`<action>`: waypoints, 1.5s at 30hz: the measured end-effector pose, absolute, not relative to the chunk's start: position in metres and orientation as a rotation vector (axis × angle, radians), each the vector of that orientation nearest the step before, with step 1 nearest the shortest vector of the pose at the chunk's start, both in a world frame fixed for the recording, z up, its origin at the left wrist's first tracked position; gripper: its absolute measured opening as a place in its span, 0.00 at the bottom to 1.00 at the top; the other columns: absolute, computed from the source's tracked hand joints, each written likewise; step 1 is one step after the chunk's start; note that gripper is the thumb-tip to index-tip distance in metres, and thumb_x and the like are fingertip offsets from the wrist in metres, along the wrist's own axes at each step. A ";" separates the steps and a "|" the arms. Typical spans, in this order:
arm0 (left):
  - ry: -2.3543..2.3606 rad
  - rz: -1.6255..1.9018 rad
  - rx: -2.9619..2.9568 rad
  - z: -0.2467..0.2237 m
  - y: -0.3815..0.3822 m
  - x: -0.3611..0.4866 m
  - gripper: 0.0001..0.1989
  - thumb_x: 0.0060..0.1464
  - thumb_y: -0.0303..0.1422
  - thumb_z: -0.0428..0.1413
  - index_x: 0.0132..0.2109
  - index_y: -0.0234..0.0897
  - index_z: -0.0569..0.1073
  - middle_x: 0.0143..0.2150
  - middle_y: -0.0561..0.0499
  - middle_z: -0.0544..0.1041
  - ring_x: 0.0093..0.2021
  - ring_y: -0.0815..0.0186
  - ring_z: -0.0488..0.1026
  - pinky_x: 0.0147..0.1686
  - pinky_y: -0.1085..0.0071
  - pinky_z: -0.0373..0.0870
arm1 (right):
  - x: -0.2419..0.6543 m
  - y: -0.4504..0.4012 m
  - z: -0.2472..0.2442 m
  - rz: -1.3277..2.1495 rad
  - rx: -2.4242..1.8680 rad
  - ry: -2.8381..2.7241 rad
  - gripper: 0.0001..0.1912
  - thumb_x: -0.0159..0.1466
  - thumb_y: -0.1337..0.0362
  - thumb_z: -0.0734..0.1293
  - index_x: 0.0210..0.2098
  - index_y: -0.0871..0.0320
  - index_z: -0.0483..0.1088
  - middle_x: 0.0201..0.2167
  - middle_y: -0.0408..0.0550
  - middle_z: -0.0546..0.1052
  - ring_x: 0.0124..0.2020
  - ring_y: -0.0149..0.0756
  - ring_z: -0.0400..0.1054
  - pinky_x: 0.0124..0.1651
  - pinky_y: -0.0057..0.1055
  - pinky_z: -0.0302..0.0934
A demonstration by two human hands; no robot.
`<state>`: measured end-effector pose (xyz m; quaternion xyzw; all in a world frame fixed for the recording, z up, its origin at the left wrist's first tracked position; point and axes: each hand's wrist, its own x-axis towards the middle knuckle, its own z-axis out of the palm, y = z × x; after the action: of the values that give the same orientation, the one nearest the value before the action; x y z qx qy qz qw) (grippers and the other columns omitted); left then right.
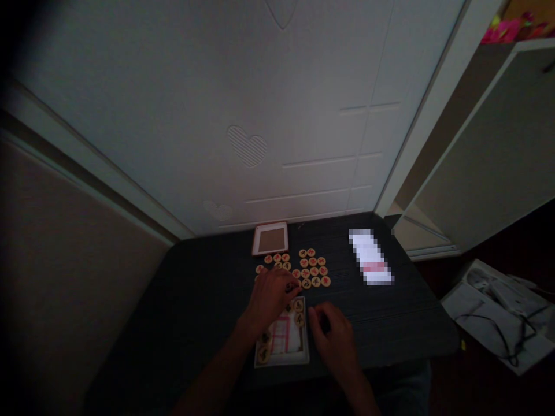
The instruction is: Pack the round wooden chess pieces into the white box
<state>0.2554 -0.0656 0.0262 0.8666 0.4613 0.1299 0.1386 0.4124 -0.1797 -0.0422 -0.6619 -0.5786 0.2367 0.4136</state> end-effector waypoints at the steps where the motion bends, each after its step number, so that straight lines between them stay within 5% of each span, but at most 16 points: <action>1: 1.337 0.374 2.503 0.026 -0.065 0.256 0.01 0.57 0.32 0.65 0.38 0.42 0.83 0.42 0.47 0.83 0.47 0.52 0.76 0.53 0.53 0.63 | 0.412 -0.180 -0.042 0.593 -1.664 -1.453 0.18 0.72 0.51 0.60 0.32 0.54 0.72 0.27 0.44 0.77 0.28 0.35 0.72 0.33 0.29 0.63; 10: 1.341 0.375 2.476 0.026 -0.064 0.255 0.02 0.56 0.33 0.65 0.37 0.40 0.80 0.38 0.48 0.83 0.46 0.53 0.78 0.53 0.56 0.65 | 0.413 -0.179 -0.043 0.558 -1.655 -1.474 0.19 0.72 0.50 0.60 0.32 0.54 0.72 0.26 0.44 0.77 0.27 0.35 0.71 0.33 0.29 0.63; 27: 0.942 0.798 1.592 0.032 -0.096 0.216 0.13 0.55 0.34 0.65 0.48 0.40 0.81 0.52 0.45 0.78 0.47 0.60 0.80 0.44 0.65 0.80 | 0.412 -0.180 -0.038 0.583 -1.675 -1.454 0.17 0.71 0.53 0.62 0.31 0.54 0.72 0.26 0.43 0.77 0.28 0.35 0.72 0.33 0.29 0.63; 33: 0.991 0.798 1.282 0.029 -0.097 0.209 0.15 0.48 0.37 0.70 0.42 0.37 0.79 0.38 0.48 0.84 0.39 0.59 0.82 0.42 0.62 0.81 | 0.412 -0.180 -0.037 0.583 -1.682 -1.435 0.18 0.71 0.51 0.62 0.31 0.54 0.73 0.26 0.43 0.77 0.27 0.34 0.71 0.31 0.28 0.62; 38: 1.007 0.811 1.168 0.031 -0.103 0.207 0.16 0.47 0.38 0.71 0.39 0.36 0.78 0.37 0.48 0.85 0.37 0.60 0.83 0.37 0.68 0.79 | 0.410 -0.184 -0.032 0.563 -1.652 -1.366 0.17 0.70 0.52 0.63 0.31 0.55 0.72 0.25 0.44 0.77 0.27 0.35 0.72 0.32 0.29 0.64; 45: 0.955 0.795 1.038 0.024 -0.121 0.205 0.16 0.55 0.42 0.67 0.44 0.36 0.76 0.41 0.46 0.85 0.42 0.58 0.83 0.39 0.69 0.79 | 0.383 -0.186 -0.006 0.477 -1.362 -1.441 0.10 0.68 0.61 0.67 0.49 0.53 0.74 0.41 0.48 0.80 0.42 0.38 0.76 0.45 0.32 0.71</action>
<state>0.2050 -0.1211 0.0243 0.4641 0.4270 0.3555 0.6898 0.3829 -0.1856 -0.0064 -0.5692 -0.6019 0.1992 0.5236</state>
